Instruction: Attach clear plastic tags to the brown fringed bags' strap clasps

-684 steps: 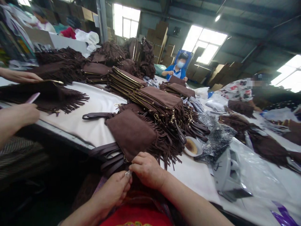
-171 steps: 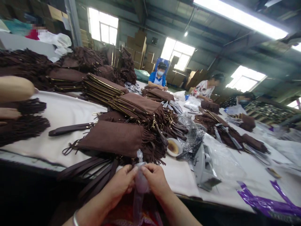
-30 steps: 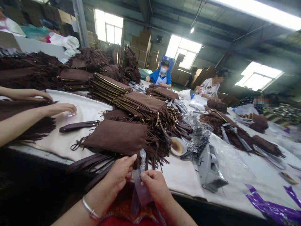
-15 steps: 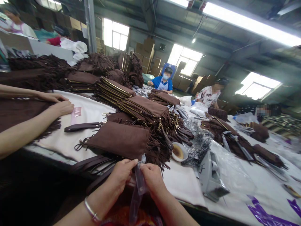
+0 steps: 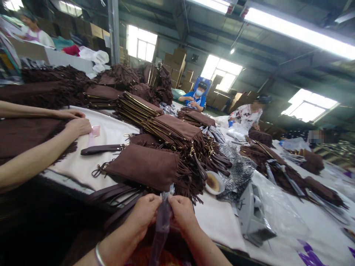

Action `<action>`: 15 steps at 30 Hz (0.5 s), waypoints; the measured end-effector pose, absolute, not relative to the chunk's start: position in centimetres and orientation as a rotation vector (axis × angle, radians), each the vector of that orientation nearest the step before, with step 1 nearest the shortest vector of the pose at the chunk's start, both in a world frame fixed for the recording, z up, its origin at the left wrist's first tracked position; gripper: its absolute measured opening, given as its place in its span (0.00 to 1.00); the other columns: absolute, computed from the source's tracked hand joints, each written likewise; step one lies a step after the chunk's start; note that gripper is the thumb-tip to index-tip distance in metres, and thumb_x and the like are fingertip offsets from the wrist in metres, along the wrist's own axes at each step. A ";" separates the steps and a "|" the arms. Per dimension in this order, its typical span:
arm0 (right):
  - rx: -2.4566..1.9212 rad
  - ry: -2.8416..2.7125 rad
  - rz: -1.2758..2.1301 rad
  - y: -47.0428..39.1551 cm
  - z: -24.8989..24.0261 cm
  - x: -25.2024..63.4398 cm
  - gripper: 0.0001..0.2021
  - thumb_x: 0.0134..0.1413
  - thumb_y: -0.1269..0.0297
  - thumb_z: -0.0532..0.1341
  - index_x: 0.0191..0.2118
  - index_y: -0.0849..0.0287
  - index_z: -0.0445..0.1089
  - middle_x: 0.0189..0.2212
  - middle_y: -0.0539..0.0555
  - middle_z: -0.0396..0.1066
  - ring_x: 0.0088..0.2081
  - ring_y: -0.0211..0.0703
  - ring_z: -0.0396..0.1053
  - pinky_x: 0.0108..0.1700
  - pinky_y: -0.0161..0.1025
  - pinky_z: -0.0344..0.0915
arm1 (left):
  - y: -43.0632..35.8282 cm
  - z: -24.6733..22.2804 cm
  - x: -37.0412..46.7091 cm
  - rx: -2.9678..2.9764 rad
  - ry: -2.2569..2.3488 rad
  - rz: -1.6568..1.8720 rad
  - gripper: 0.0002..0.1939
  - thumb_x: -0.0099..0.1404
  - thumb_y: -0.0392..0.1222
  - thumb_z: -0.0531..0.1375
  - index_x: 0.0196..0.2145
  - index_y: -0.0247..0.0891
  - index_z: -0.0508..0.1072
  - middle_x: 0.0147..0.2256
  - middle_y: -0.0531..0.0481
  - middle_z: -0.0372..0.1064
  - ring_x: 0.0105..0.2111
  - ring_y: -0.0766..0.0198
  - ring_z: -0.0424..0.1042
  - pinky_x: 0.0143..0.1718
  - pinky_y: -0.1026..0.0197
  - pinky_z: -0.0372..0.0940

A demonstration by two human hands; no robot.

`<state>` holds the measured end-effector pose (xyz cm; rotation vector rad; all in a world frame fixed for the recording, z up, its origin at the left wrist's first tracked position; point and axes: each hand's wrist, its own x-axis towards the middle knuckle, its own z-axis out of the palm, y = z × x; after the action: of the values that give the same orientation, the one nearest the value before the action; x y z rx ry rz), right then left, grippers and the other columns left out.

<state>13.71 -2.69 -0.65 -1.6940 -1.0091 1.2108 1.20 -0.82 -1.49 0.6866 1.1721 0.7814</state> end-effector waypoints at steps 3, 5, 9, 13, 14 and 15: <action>-1.708 -1.003 1.233 -2.8 -0.8 14.0 0.22 0.47 0.44 0.56 0.17 0.58 0.61 0.09 0.47 0.57 0.14 0.33 0.52 0.18 0.31 0.47 | -0.6 -1.6 1.4 0.794 1.224 0.831 0.16 0.50 0.52 0.64 0.23 0.37 0.67 0.16 0.56 0.61 0.16 0.69 0.58 0.17 0.67 0.52; -1.732 -1.018 1.208 -2.7 -0.8 14.1 0.21 0.47 0.46 0.57 0.18 0.59 0.62 0.10 0.46 0.57 0.14 0.33 0.52 0.18 0.32 0.48 | -0.5 -1.6 1.4 0.920 1.291 0.864 0.14 0.53 0.51 0.62 0.23 0.36 0.69 0.19 0.51 0.67 0.19 0.65 0.64 0.20 0.65 0.57; -1.758 -1.105 1.083 -2.2 -0.8 14.4 0.17 0.46 0.53 0.57 0.17 0.61 0.65 0.12 0.47 0.59 0.18 0.34 0.55 0.22 0.32 0.51 | -0.3 -1.2 1.1 1.174 1.372 0.898 0.14 0.56 0.50 0.59 0.24 0.36 0.72 0.23 0.48 0.71 0.26 0.59 0.69 0.26 0.62 0.61; -1.757 -1.099 1.051 -1.9 -0.7 14.4 0.17 0.46 0.54 0.58 0.16 0.61 0.64 0.12 0.47 0.59 0.18 0.34 0.55 0.23 0.32 0.51 | -0.5 -0.6 0.4 1.195 1.355 0.886 0.15 0.57 0.52 0.58 0.28 0.36 0.75 0.26 0.47 0.73 0.28 0.58 0.70 0.28 0.61 0.63; -1.746 -1.068 1.072 -1.9 -0.7 14.3 0.17 0.45 0.54 0.58 0.16 0.60 0.64 0.12 0.47 0.59 0.18 0.34 0.55 0.22 0.32 0.51 | -0.7 -0.5 0.3 1.138 1.331 0.866 0.17 0.57 0.54 0.59 0.29 0.36 0.75 0.26 0.47 0.73 0.28 0.58 0.70 0.28 0.61 0.63; -1.729 -1.031 1.105 -1.9 -0.8 14.1 0.17 0.45 0.53 0.58 0.16 0.60 0.63 0.11 0.46 0.58 0.16 0.34 0.54 0.21 0.32 0.50 | -0.8 -0.4 0.3 1.075 1.300 0.831 0.19 0.56 0.57 0.59 0.29 0.35 0.74 0.26 0.46 0.73 0.27 0.58 0.70 0.26 0.61 0.62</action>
<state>14.07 -1.89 -0.79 -1.7289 -1.0310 1.1052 0.28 -0.80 -0.35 1.0746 1.3002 0.8307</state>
